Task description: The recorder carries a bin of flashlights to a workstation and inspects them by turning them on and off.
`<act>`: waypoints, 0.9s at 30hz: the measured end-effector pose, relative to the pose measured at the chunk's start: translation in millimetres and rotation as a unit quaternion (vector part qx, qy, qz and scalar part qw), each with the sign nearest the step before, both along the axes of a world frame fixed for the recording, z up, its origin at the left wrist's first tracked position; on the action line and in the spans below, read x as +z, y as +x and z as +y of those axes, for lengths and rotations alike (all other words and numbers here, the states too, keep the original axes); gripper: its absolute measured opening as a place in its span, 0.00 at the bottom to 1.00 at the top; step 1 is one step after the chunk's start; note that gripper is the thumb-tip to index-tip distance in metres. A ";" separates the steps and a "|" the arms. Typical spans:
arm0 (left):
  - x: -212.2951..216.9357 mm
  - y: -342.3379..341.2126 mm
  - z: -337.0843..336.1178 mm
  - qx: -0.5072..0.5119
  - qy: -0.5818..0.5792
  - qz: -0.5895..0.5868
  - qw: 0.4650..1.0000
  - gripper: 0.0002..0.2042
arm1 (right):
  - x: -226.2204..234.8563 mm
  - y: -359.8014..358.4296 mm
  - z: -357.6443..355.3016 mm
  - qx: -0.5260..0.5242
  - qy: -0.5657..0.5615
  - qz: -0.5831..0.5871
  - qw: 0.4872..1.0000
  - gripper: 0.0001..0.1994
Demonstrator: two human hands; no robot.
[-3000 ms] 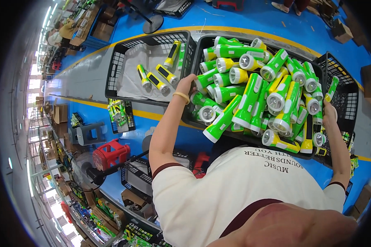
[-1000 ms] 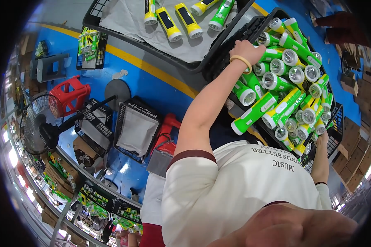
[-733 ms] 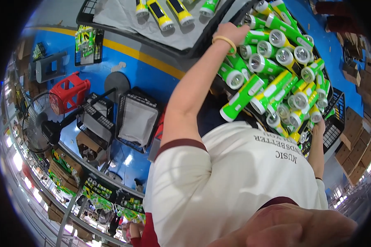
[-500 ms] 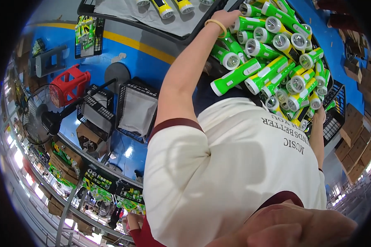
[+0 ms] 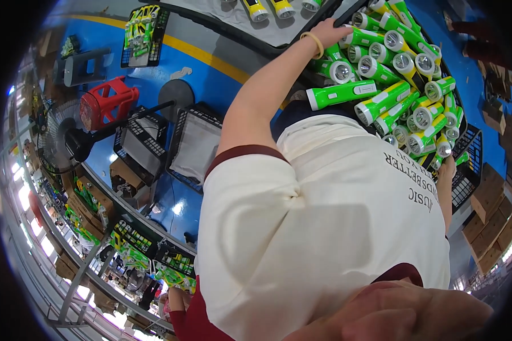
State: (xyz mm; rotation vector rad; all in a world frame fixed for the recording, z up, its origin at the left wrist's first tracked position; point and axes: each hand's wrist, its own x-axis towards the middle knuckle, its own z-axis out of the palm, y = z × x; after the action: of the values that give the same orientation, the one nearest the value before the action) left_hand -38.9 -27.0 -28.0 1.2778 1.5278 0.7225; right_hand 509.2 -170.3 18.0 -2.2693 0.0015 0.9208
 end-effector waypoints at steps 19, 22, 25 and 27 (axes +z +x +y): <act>78.1 1.5 -212.0 0.062 0.148 0.223 0.961 0.36 | -34.7 -94.2 255.5 0.355 0.151 -0.062 0.920 0.14; 82.1 35.2 -194.1 -0.071 0.102 0.252 0.960 0.43 | -53.7 -12.4 247.4 0.273 0.203 0.031 0.940 0.07; 61.3 48.7 -172.5 -0.191 0.151 0.279 0.929 0.49 | -73.5 50.0 222.5 0.210 0.138 -0.063 0.966 0.05; 51.3 58.7 -142.8 -0.210 0.110 0.296 0.925 0.47 | -76.4 82.0 194.8 0.159 0.155 -0.138 0.965 0.05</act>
State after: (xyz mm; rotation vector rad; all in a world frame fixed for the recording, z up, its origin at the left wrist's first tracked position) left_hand 19.8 -169.8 23.3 2.0481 1.5714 0.2330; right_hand 591.2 24.5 -58.4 -2.1125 -0.6054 0.6944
